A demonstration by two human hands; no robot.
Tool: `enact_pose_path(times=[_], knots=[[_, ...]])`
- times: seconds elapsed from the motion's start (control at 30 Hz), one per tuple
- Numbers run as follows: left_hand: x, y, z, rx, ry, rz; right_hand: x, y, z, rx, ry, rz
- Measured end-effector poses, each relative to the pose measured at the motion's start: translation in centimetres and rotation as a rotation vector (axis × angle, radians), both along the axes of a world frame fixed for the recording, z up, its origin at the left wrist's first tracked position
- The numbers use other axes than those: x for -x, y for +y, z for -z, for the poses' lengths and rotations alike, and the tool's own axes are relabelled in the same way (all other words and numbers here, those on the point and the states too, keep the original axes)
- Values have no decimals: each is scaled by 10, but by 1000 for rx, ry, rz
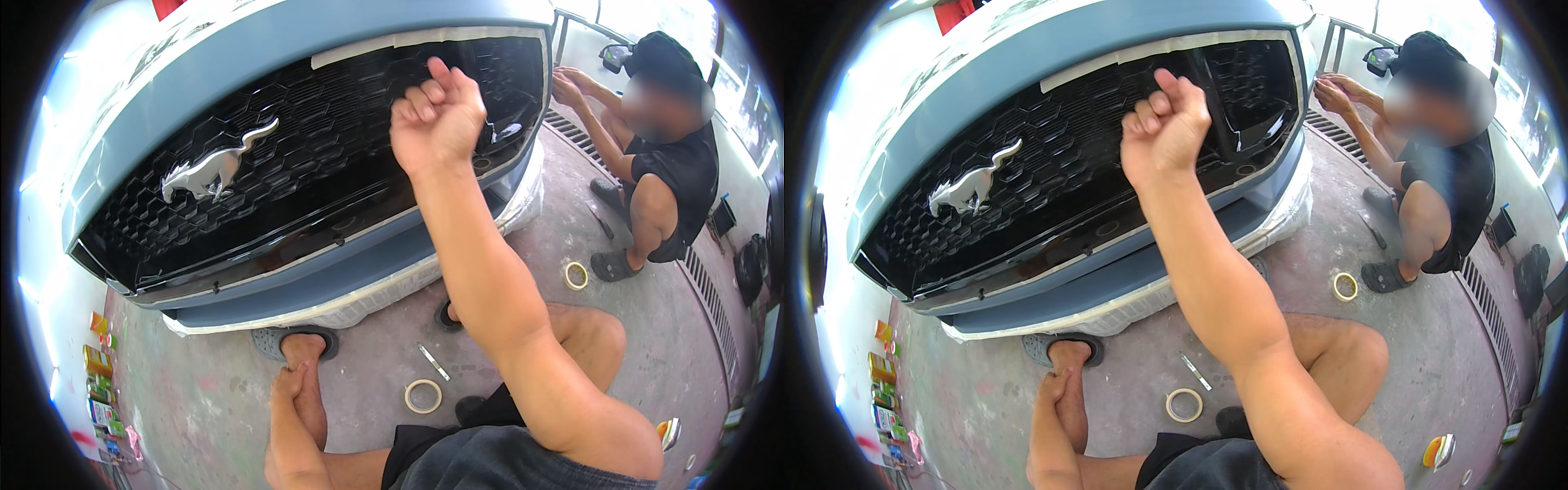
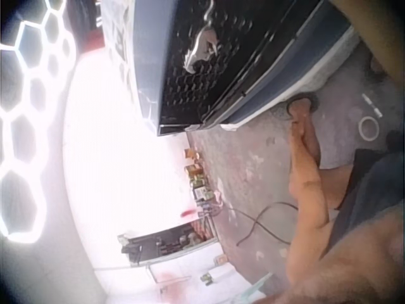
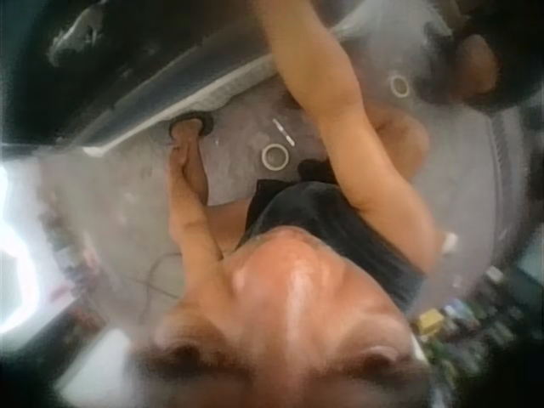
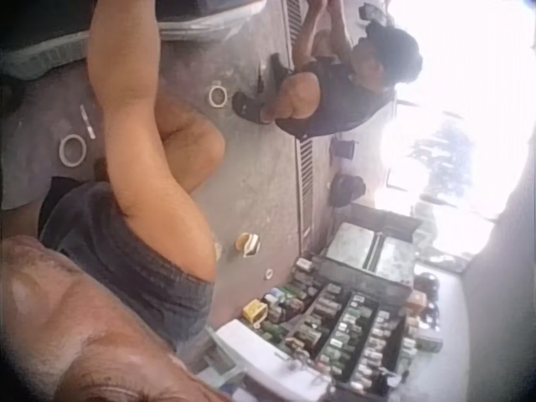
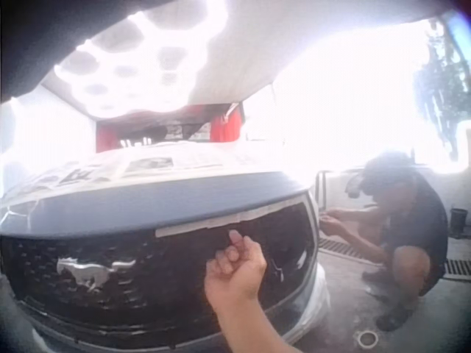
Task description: The person applies strips of masking tape along the upper edge of a car grille, smoothing each piece with fingers and a small tool. Another person works nearby on the same vehicle.
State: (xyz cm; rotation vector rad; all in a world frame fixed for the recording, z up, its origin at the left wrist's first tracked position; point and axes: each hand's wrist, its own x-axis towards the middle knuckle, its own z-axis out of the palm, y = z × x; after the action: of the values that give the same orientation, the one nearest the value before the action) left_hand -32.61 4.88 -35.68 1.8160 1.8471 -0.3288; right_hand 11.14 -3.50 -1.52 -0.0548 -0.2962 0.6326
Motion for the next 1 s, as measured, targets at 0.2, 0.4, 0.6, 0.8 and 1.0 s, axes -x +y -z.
enact_pose_path(times=[0.2,0.4,0.6,0.8,1.0], knots=[[10,0,11,1,-61,-6,-18,-68,88,164,-217,210],[5,0,-1,-24,-57,9,-104,-150,247,1191,-417,807],[3,-16,3,-246,-49,-40,-93,-186,358,2213,-1516,-22],[-100,-70,12,-499,-856,94,-52,-168,346,2320,-1791,-92],[-137,-149,35,439,-39,461,25,-174,332,1623,-2131,453]])
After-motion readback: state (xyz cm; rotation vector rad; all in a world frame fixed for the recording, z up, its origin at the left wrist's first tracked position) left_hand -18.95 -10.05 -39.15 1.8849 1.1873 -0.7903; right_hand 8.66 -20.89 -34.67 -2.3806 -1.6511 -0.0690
